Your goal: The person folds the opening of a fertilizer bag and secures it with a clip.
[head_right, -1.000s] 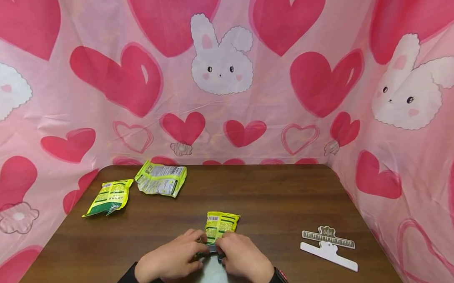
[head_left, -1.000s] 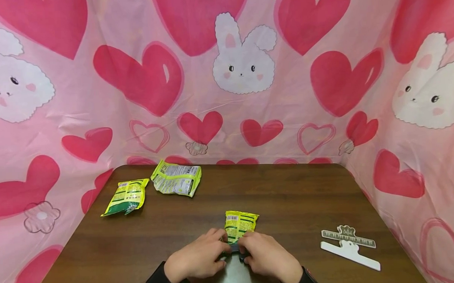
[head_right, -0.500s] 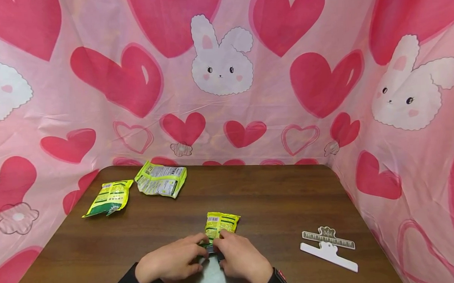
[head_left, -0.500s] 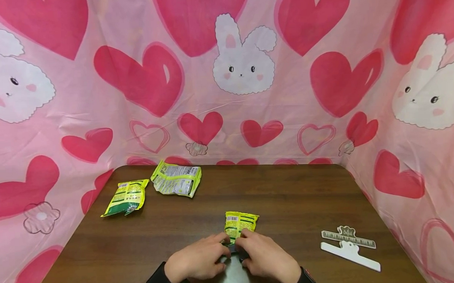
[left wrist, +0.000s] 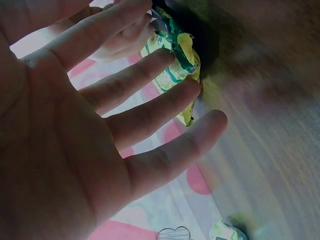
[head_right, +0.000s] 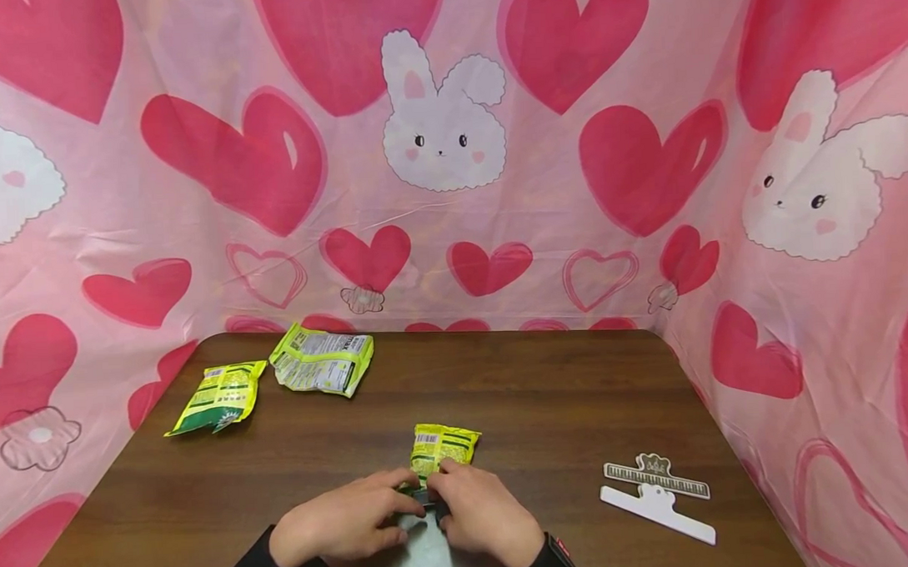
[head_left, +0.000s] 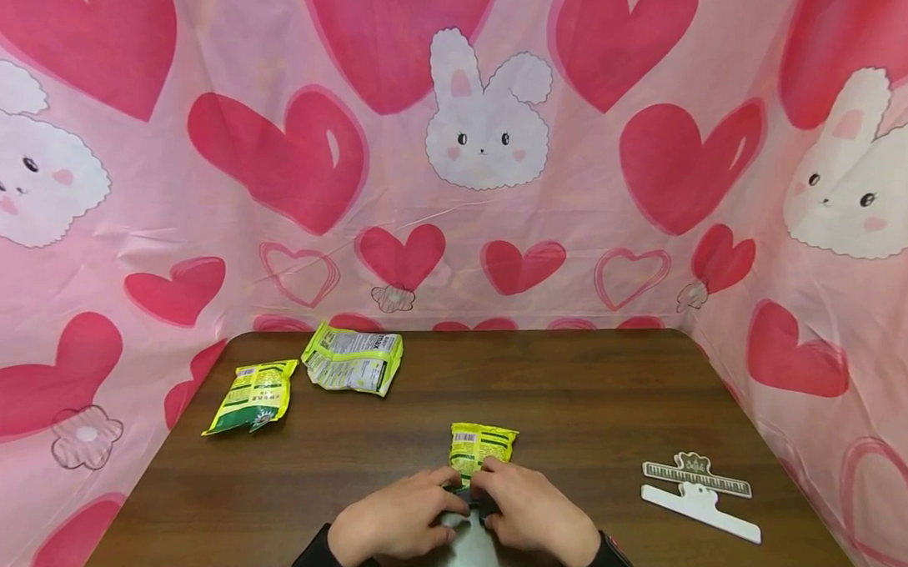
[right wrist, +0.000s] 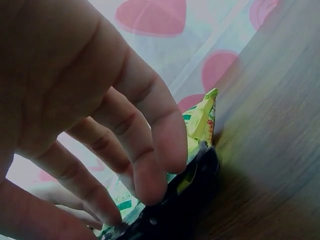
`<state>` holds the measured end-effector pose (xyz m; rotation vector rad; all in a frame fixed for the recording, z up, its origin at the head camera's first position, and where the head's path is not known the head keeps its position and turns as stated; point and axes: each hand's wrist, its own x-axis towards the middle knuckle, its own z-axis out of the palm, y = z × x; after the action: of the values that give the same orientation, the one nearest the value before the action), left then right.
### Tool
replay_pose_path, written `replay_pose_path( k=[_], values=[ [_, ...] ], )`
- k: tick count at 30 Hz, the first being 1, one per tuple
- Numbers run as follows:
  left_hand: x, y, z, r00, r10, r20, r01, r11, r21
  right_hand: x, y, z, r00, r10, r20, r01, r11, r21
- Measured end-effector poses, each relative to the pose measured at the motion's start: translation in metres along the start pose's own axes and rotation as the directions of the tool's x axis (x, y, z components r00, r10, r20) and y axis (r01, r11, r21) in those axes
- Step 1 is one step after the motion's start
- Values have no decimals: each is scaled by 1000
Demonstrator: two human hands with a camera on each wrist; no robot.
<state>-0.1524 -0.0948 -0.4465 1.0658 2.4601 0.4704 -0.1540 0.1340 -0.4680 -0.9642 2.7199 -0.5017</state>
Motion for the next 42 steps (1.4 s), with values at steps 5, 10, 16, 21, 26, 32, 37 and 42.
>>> replay_pose_path(
  k=[5,10,16,21,26,32,37,42],
  values=[
    [1,-1,0,999,-40,-15,41,999,7,1,2,0,1000,25,-17,-24,1000,12],
    [1,-1,0,996,-87,-8,87,996,-10,3,5,-1,999,50,-18,-49,998,26],
    [1,-2,1,995,-105,-1,105,995,3,4,9,-1,997,74,-27,-74,997,29],
    [-2,-2,2,994,-107,-19,107,993,51,5,13,-2,996,86,-37,-85,996,29],
    [-2,-3,2,994,-111,-8,111,992,54,6,15,-2,994,101,-42,-100,995,9],
    [-1,-4,2,993,-120,15,120,993,23,9,16,-2,993,105,-52,-105,994,1],
    [0,-5,2,992,-123,20,123,992,3,13,18,-5,991,124,-58,-124,992,2],
    [2,-7,2,991,-128,38,129,992,-12,18,22,-7,986,158,-54,-158,987,7]
  ],
)
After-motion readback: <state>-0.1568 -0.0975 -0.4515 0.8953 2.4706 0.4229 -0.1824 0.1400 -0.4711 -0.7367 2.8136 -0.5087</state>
